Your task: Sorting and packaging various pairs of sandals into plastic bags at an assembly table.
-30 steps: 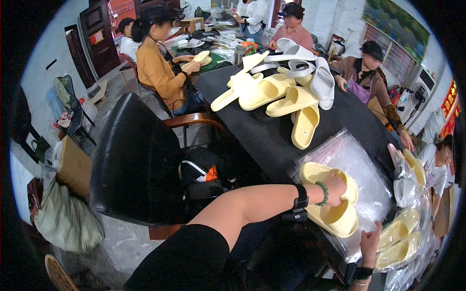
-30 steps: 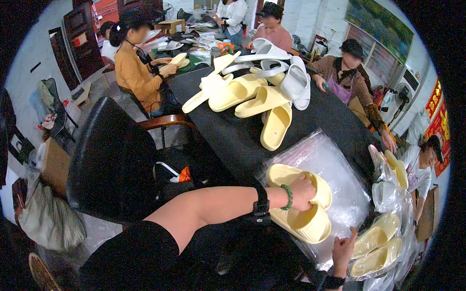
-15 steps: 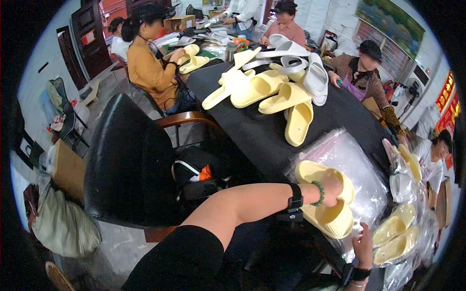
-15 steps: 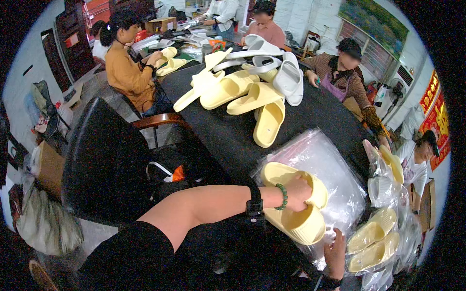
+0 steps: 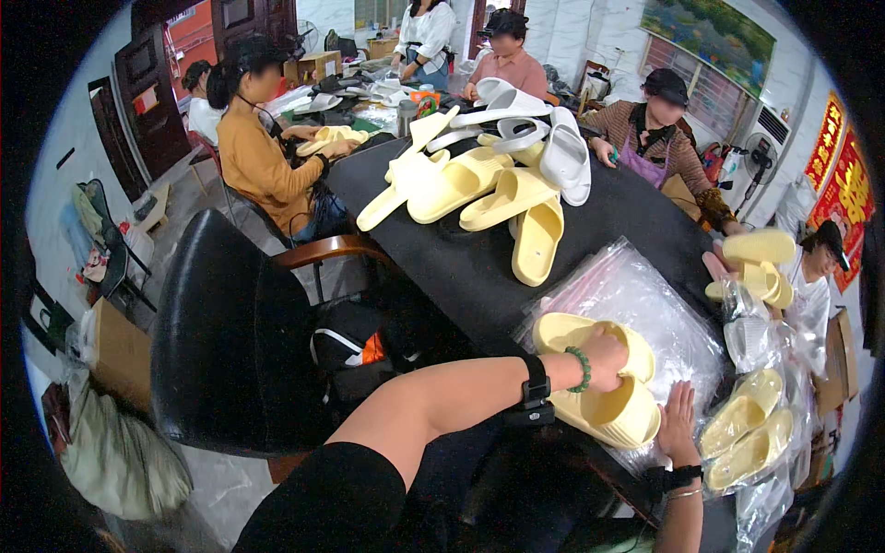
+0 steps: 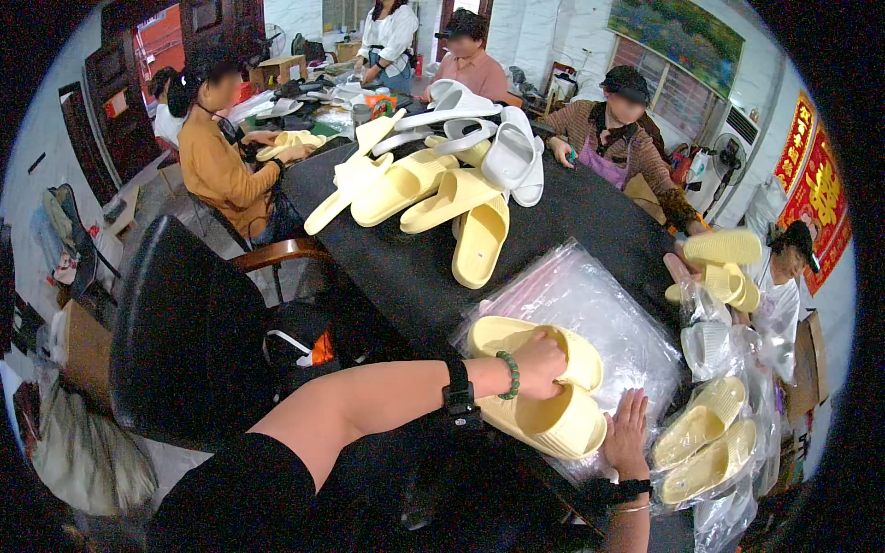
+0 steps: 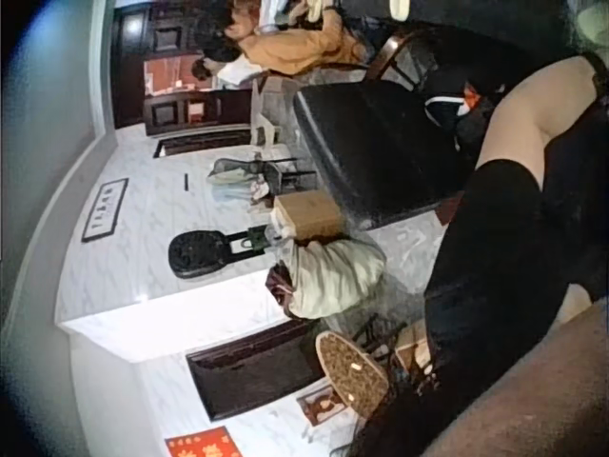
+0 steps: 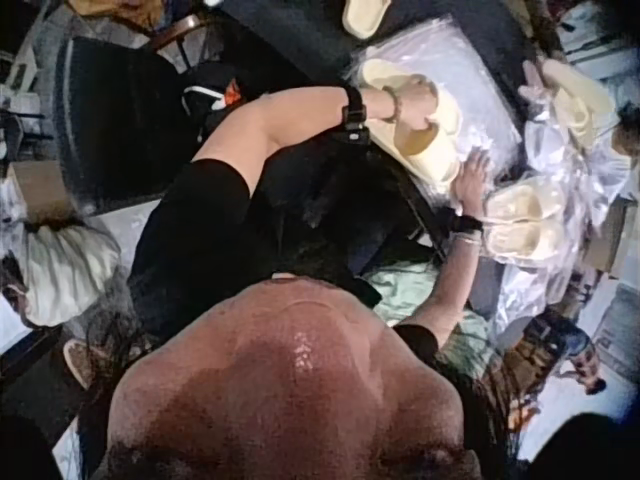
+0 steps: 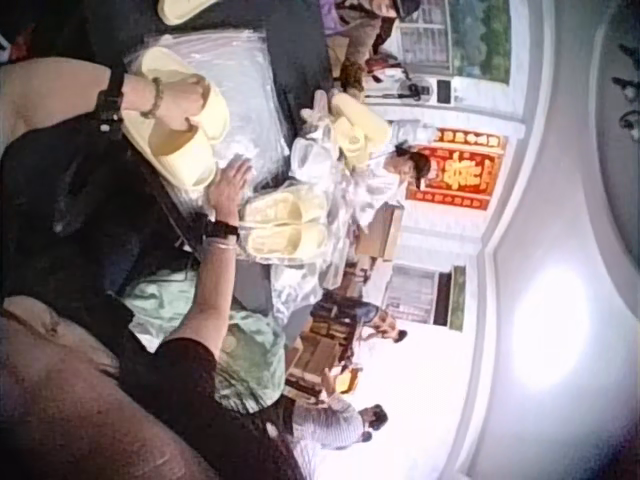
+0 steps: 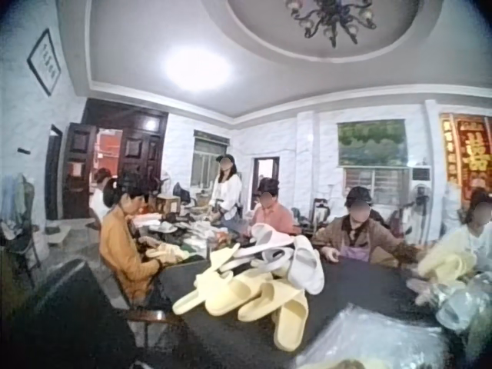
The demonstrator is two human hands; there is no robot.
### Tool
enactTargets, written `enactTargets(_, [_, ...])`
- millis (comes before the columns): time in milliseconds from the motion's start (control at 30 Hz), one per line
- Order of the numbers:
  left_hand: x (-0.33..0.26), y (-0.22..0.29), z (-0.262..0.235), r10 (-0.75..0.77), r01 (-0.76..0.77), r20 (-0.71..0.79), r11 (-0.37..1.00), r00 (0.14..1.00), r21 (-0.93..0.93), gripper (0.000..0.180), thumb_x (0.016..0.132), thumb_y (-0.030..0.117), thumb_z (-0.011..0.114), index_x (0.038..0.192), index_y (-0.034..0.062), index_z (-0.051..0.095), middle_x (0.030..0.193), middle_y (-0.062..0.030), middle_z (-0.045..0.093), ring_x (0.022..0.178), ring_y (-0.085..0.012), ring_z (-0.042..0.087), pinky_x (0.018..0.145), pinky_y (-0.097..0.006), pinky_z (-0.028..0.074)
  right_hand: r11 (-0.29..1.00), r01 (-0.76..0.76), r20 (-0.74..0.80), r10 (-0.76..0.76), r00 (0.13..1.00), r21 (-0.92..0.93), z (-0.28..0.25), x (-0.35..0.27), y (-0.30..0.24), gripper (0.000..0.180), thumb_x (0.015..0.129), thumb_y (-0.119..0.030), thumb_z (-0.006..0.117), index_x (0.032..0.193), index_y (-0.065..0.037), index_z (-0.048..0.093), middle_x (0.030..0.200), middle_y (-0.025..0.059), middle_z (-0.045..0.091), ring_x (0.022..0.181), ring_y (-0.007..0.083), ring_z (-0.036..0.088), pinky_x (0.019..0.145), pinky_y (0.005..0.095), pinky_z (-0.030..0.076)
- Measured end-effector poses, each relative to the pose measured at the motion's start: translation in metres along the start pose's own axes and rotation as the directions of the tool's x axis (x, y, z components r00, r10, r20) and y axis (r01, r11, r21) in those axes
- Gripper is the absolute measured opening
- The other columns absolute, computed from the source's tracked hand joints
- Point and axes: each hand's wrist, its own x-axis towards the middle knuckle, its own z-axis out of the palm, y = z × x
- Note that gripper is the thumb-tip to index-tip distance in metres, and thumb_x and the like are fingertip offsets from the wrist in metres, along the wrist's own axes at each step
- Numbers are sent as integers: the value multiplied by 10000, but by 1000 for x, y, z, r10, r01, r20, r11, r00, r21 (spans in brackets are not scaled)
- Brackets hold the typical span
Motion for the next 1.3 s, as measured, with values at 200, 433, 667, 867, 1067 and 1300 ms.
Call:
enactTargets(200, [-3,-1,-1,-1,1,29,1000,1000,22,333,741,371,677,711,41,716,770,-141,678,861,-310,639,921,-454,395,996,28,-90,-36,995,-90,-57,-23,-36,695,986,-360,433,1503,30,180,1594,232,72,1469,437,50,1165,553,123])
enactTargets(433, [-3,-2,-4,-15,14,50,1000,999,20,326,746,367,670,721,46,721,777,-141,681,873,-309,642,927,-464,395,990,-69,91,59,994,120,-16,-49,-29,623,1031,-389,322,1499,11,228,1583,211,173,1465,418,113,1163,544,119])
enactTargets(667, [0,2,-5,21,-21,40,1000,999,-1,311,737,352,680,718,44,719,760,-147,681,865,-311,645,949,-468,382,995,-68,-18,70,997,73,-9,-52,-27,637,1031,-403,279,1509,10,204,1588,206,160,1475,393,91,1167,532,110])
enactTargets(867, [-5,-2,-3,29,-29,37,1000,999,8,320,744,358,683,730,39,717,775,-142,680,884,-301,636,956,-464,378,992,-123,-85,119,989,-44,-35,-64,-48,663,1015,-396,352,1510,13,190,1595,194,142,1478,389,84,1166,545,112])
enactTargets(1067, [-6,1,-2,14,-14,29,1000,999,-6,305,737,344,699,738,40,715,794,-142,683,891,-300,634,956,-467,381,983,-178,33,176,984,47,-11,-83,-50,639,1025,-393,350,1503,9,219,1578,209,197,1475,394,108,1168,537,89])
enactTargets(1300, [-5,1,-16,52,-52,6,998,999,18,412,715,426,721,787,20,714,904,-160,676,1020,-338,574,983,-456,389,987,-155,-127,159,979,37,4,-86,-44,622,1024,-394,358,1496,-2,257,1572,186,232,1475,364,138,1174,511,119])
